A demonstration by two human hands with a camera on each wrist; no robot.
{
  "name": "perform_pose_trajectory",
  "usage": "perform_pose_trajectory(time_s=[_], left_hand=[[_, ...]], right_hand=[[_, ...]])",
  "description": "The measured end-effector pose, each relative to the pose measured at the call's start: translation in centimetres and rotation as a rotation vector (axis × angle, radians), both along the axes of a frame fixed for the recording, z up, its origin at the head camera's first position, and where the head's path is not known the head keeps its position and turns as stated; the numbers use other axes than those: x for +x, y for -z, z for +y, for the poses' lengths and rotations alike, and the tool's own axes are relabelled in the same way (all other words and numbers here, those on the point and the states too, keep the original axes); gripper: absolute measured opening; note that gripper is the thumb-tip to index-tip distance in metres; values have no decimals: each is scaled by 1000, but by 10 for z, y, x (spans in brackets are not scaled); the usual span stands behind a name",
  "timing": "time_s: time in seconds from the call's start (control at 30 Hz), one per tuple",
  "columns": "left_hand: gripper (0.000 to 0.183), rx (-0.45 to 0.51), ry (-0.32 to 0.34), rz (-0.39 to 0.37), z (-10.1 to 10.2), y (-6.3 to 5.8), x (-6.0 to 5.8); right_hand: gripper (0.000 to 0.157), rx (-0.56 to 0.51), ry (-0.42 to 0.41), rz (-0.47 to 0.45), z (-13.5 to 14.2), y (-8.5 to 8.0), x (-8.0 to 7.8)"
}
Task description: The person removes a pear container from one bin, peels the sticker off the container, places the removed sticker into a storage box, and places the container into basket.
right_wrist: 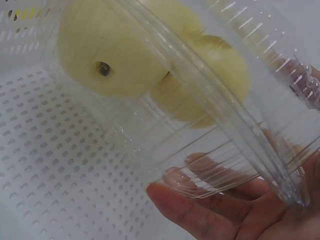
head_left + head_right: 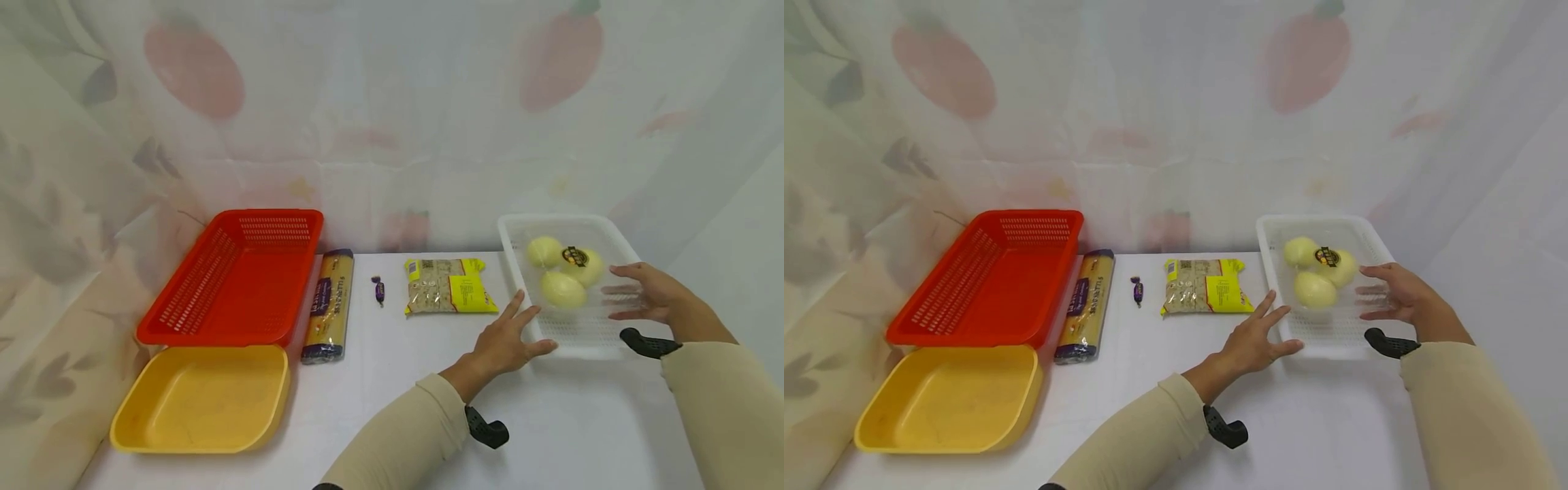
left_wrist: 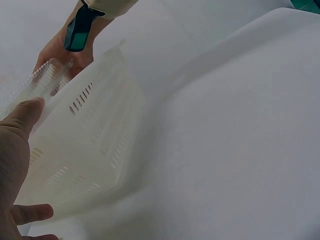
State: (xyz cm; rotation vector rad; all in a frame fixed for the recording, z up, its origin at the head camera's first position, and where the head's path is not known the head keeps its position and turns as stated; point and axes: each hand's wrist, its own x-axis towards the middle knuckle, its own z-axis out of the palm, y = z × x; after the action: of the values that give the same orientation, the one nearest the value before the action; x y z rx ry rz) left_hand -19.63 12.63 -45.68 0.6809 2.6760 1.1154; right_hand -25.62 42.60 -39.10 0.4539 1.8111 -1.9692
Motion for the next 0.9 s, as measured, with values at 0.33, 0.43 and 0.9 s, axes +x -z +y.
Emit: perform_pose_trajectory(time_s=[0.33, 0.43, 0.9], left_hand=[[71, 9, 8, 14, 0, 2, -2], [71, 8, 12, 2, 0, 1, -1], [70, -20, 26, 10, -4, -7, -5]], right_hand=[[40, -86, 37, 33, 5, -14, 6], [38, -90, 26, 45, 6, -17, 10], [34, -85, 39, 60, 0, -31, 28]])
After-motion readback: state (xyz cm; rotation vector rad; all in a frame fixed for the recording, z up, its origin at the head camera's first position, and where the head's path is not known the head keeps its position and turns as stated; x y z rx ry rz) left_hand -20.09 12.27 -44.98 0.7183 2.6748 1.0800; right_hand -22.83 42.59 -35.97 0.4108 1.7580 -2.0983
